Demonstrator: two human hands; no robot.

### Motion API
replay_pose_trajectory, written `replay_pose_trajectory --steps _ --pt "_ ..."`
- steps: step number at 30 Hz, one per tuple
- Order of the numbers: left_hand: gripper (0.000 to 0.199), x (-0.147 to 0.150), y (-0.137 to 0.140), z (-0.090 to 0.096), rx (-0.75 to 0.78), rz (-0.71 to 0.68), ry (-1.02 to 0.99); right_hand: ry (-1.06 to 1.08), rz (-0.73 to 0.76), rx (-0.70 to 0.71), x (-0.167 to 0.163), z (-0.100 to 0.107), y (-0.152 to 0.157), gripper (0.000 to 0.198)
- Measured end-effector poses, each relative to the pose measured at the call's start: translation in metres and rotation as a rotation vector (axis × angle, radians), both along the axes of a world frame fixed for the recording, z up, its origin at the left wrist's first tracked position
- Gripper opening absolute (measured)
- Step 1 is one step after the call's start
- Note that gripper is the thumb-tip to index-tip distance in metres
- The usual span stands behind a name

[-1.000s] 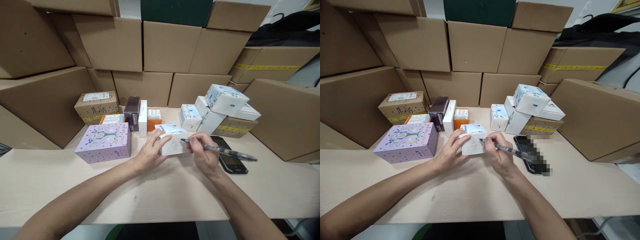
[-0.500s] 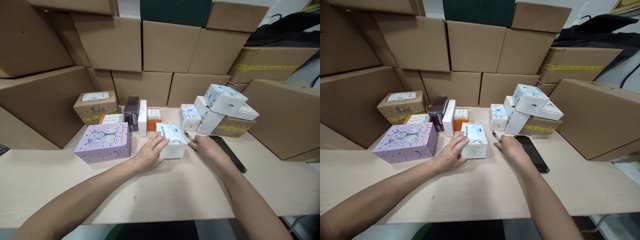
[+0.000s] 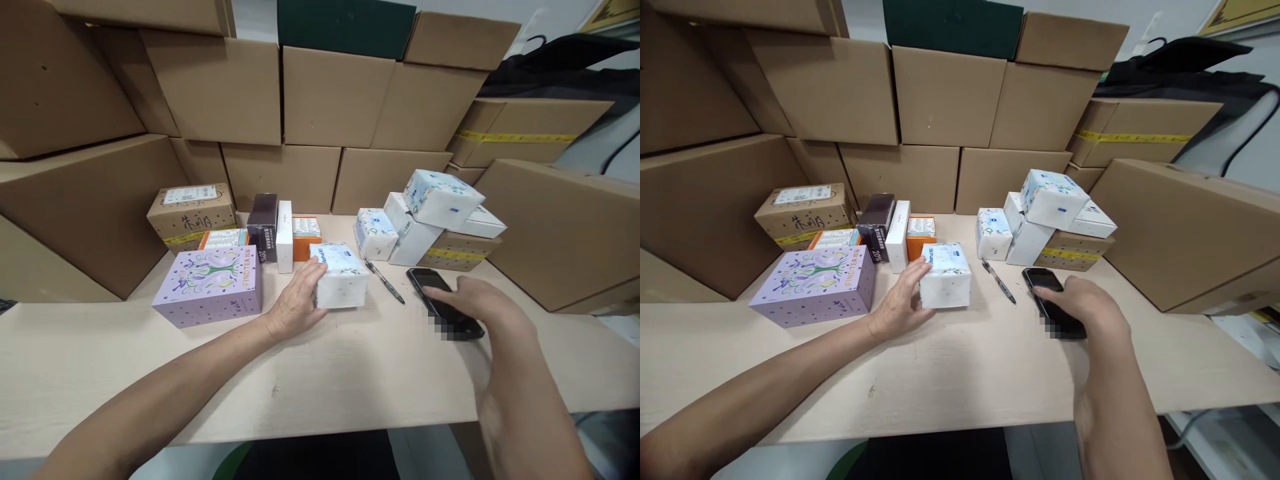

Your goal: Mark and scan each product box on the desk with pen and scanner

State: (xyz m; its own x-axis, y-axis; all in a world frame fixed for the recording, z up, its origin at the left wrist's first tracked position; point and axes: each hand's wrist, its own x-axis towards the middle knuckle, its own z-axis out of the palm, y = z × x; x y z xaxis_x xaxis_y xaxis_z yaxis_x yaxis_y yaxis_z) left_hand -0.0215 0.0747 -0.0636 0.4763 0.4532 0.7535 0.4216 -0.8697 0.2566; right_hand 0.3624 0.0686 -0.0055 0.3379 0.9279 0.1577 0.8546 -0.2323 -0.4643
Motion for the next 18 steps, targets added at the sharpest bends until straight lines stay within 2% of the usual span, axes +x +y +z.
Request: replay_pose_trajectory --steps 2,3,4,8,11,14,18 --pt "0.094 0.0 0.0 0.0 -0.019 0.004 -0.013 -0.128 -0.056 -0.458 -0.007 -0.002 0.001 0.057" --pt "0.093 -0.001 0.0 0.0 -0.023 0.004 -0.018 -0.181 -0.053 -0.589 -0.013 -0.002 0.001 0.057" --pt "0.093 -0.001 0.0 0.001 -0.025 0.002 -0.022 -0.217 -0.031 -0.622 -0.019 -0.001 0.002 0.056" --pt "0.091 -0.001 0.0 0.0 -0.022 -0.006 -0.034 -0.266 -0.031 -0.565 -0.036 0.0 0.001 0.052" --pt "0.091 -0.001 0.001 -0.001 -0.011 -0.007 -0.038 -0.224 -0.048 -0.435 -0.038 -0.002 -0.002 0.068" --pt "0.092 0.0 0.002 -0.002 0.001 0.008 -0.039 -0.152 0.018 -0.252 -0.04 -0.003 -0.005 0.086" --pt "0.092 0.0 0.002 -0.003 -0.019 0.012 -0.039 0.042 0.066 -0.107 -0.047 -0.001 -0.005 0.096"
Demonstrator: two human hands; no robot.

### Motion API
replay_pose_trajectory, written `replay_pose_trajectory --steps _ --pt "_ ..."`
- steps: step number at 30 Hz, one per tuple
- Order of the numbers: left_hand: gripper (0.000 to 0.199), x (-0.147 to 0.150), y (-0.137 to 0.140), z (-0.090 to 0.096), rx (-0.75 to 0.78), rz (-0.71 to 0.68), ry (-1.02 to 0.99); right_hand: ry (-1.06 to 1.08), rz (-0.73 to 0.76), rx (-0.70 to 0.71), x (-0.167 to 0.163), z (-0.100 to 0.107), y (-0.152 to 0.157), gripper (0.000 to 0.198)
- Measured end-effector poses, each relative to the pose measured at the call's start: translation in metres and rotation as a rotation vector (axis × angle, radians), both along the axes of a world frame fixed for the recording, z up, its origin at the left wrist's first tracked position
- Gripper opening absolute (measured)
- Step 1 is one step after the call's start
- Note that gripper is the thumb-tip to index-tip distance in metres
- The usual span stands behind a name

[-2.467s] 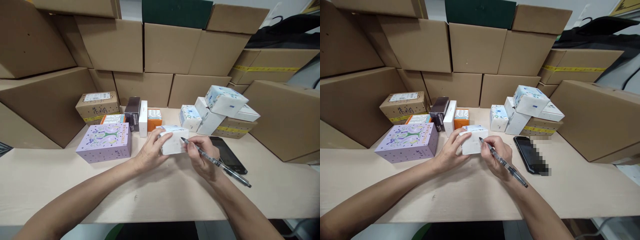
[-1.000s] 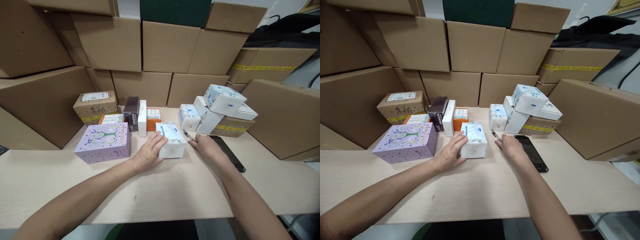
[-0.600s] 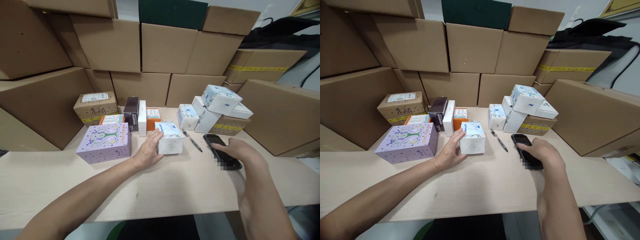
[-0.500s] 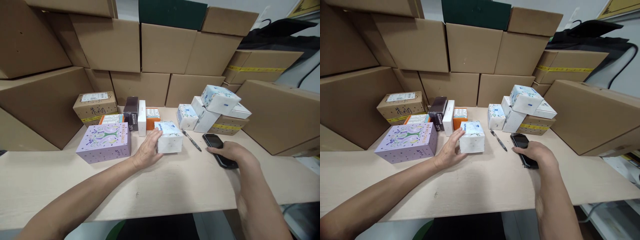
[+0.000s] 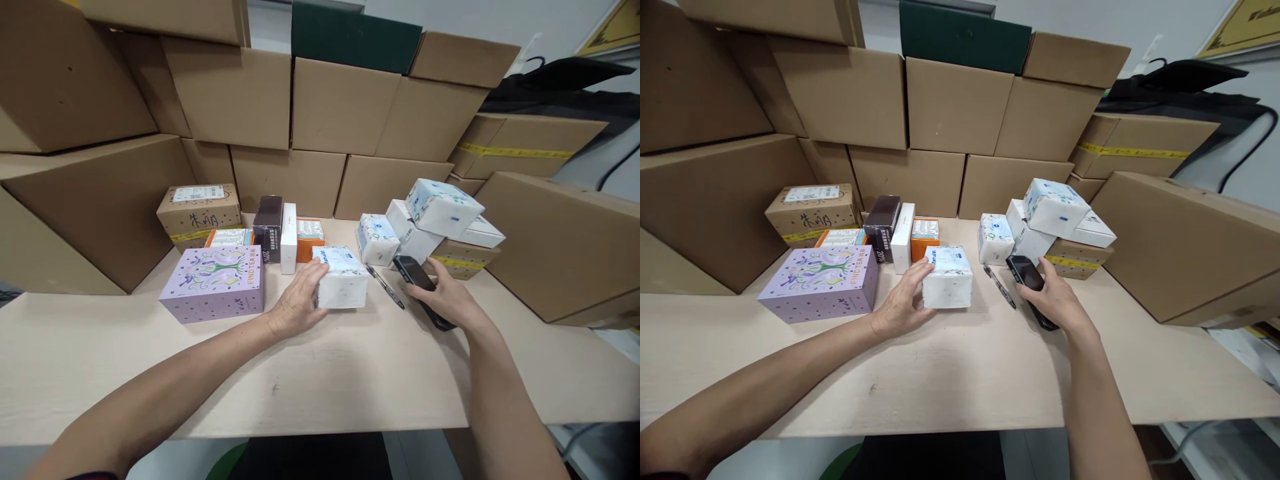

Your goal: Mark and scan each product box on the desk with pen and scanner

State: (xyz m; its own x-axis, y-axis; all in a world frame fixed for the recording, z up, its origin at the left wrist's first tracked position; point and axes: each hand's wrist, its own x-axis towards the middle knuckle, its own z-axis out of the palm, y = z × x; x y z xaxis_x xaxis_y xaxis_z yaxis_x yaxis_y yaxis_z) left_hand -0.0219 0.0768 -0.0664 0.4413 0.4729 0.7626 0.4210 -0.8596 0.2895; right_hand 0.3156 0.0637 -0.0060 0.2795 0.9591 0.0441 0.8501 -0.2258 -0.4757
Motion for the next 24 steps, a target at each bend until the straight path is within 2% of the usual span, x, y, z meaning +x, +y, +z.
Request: replay_pose_trajectory --steps 2,4,7,9,11,14,18,21,24 --pt "0.092 0.0 0.001 0.0 -0.002 -0.006 -0.003 0.235 0.018 0.022 -0.005 0.002 0.0 0.096" --pt "0.092 0.0 0.001 -0.001 0.011 -0.012 -0.008 0.583 0.06 0.022 -0.011 0.005 -0.002 0.089" --pt "0.091 -0.001 0.001 -0.001 0.03 -0.008 -0.007 1.075 0.144 -0.01 -0.025 0.01 -0.003 0.061" --pt "0.092 -0.001 0.001 -0.001 0.022 0.002 0.0 1.277 0.159 0.009 -0.036 0.011 -0.003 0.048" --pt "0.093 -0.001 0.0 0.0 0.01 0.005 0.006 1.402 0.138 0.041 -0.048 0.009 -0.002 0.043" --pt "0.093 -0.001 0.0 0.0 -0.001 0.0 0.012 1.515 0.107 0.018 -0.06 0.002 0.0 0.038" --pt "0.092 0.0 -0.001 0.001 -0.001 -0.001 0.01 1.555 0.07 -0.068 -0.067 -0.009 0.003 0.034" --pt "0.09 0.0 -0.001 0.001 0.0 -0.001 0.004 1.479 0.084 -0.055 -0.067 -0.013 0.004 0.032" --pt "0.091 0.0 -0.001 0.001 0.007 -0.008 -0.001 1.322 0.176 0.018 -0.066 -0.011 0.003 0.034"
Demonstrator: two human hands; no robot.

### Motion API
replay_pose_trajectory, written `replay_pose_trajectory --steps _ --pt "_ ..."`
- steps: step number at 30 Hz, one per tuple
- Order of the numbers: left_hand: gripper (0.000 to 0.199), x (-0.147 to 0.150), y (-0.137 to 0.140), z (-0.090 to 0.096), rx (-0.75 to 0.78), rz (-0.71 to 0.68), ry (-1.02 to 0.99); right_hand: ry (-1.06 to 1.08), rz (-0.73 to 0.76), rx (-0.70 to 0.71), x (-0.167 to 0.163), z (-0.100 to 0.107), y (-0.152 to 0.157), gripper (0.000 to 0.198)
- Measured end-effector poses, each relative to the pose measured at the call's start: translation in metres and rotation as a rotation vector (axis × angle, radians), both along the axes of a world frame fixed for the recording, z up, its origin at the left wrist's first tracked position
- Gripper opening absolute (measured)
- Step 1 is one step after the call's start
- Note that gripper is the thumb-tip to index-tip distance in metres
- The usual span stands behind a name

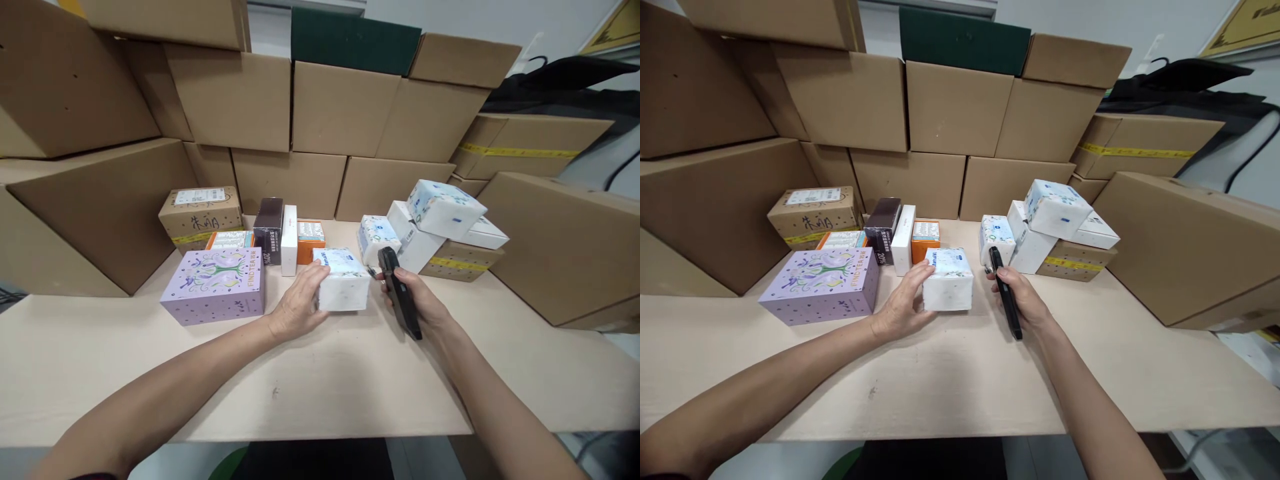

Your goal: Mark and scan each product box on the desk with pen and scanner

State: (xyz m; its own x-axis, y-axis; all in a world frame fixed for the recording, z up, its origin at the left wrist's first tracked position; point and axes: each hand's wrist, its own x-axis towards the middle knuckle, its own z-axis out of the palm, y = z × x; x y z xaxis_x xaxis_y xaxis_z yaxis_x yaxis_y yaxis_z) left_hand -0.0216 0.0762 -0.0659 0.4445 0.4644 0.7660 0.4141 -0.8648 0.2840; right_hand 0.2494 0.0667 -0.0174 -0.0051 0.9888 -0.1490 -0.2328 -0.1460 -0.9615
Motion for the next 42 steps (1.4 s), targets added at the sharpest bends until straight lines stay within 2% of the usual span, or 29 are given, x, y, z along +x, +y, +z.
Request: replay_pose_trajectory --steps 4,9,12,16,33,38,42 --pt "0.09 0.002 0.001 0.002 0.003 -0.001 -0.013 -0.302 -0.015 0.245 -0.006 0.012 -0.012 0.048" --pt "0.089 0.008 0.0 0.009 -0.045 0.038 -0.056 -0.849 -0.219 0.578 -0.027 0.021 -0.033 0.08" --pt "0.091 0.011 -0.002 0.014 -0.097 0.057 -0.069 -1.107 -0.296 0.756 -0.037 0.019 -0.04 0.083" --pt "0.092 0.013 -0.004 0.017 -0.126 0.075 -0.081 -1.253 -0.339 0.906 -0.043 0.016 -0.041 0.084" --pt "0.09 0.011 -0.007 0.021 -0.112 0.072 -0.056 -1.189 -0.367 0.976 -0.039 0.011 -0.037 0.084" --pt "0.087 0.011 -0.007 0.02 -0.097 0.068 -0.039 -1.171 -0.396 0.916 -0.033 0.011 -0.033 0.082" --pt "0.085 0.01 -0.007 0.021 -0.086 0.075 -0.026 -1.164 -0.478 0.777 -0.017 0.017 -0.028 0.086"
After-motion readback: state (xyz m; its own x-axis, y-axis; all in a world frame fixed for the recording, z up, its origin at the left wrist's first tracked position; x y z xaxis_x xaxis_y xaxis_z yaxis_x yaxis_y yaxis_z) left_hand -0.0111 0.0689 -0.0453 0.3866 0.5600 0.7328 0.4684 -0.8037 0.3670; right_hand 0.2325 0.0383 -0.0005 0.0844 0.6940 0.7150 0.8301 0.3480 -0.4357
